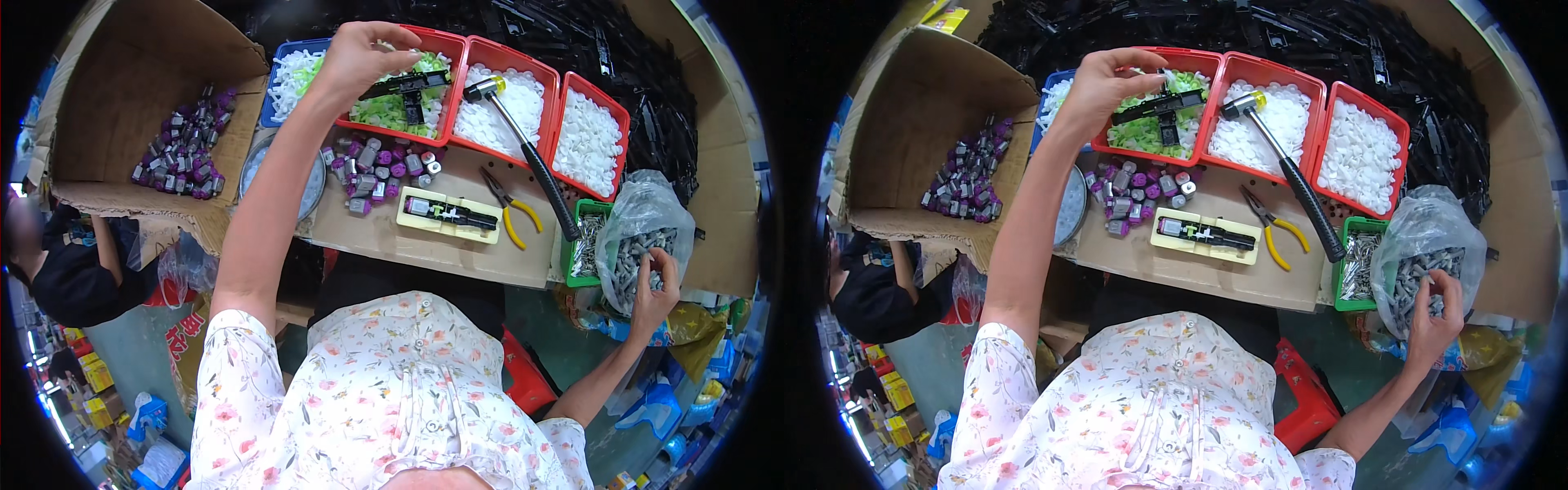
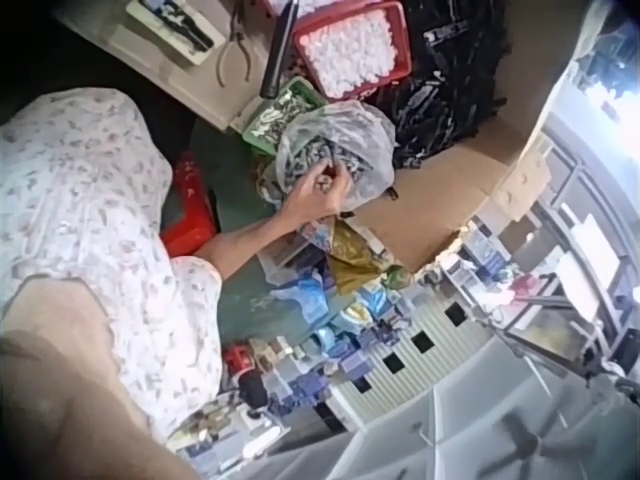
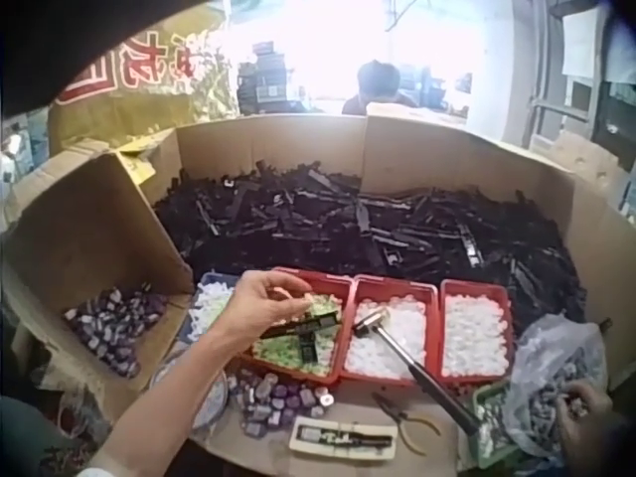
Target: Assembling small plastic and metal components at a workbench.
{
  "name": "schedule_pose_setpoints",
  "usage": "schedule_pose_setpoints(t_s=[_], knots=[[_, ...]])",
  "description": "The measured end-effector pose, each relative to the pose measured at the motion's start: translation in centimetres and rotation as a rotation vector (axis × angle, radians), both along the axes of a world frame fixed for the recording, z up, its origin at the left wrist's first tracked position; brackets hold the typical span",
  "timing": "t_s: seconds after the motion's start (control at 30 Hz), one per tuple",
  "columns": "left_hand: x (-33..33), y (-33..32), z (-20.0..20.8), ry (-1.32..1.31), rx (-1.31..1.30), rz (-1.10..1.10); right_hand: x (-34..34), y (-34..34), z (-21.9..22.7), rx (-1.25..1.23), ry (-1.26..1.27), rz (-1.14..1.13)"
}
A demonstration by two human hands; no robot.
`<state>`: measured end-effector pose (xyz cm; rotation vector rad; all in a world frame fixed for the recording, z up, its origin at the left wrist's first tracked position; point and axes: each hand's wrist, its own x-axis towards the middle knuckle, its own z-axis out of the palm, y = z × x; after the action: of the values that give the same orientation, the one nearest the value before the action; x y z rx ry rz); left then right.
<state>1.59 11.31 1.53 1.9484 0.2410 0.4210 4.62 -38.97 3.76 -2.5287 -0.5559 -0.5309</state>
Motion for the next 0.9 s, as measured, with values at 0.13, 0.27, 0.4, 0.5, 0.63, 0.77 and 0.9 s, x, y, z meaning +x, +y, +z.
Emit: schedule_pose_setpoints(t_s=[0.13,0.27,0.4,0.5,0.63,0.77,0.9], knots=[[-2.8,-0.9,1.4,-0.054,-0.409,-0.075,-1.6,3.2,1.5,0.123,0.048,0.092],[-3.9,-3.4,1.3,-0.121,-0.586,-0.226,-4.2,10.7,1.8,0.433,0.296,0.425],[-5.2,-6.8,1.7,-0.217,-0.801,-0.270,-4.9,18.8,0.6,0.423,0.559,0.809],[-5.9,-8.2,1.5,-0.235,-0.810,-0.304,-5.1,22.6,-0.4,0.536,0.728,0.822],[-6.9,-9.1,1.5,-0.210,-0.566,-0.236,-4.7,23.7,-0.6,0.678,0.844,0.910],[-8.1,-8.7,1.5,-0.163,-0.197,-0.234,-4.3,23.1,-0.3,0.593,0.784,0.918],[-9.9,-8.7,1.4,-0.192,0.029,-0.197,-4.1,22.3,-0.5,0.526,0.802,0.925]])
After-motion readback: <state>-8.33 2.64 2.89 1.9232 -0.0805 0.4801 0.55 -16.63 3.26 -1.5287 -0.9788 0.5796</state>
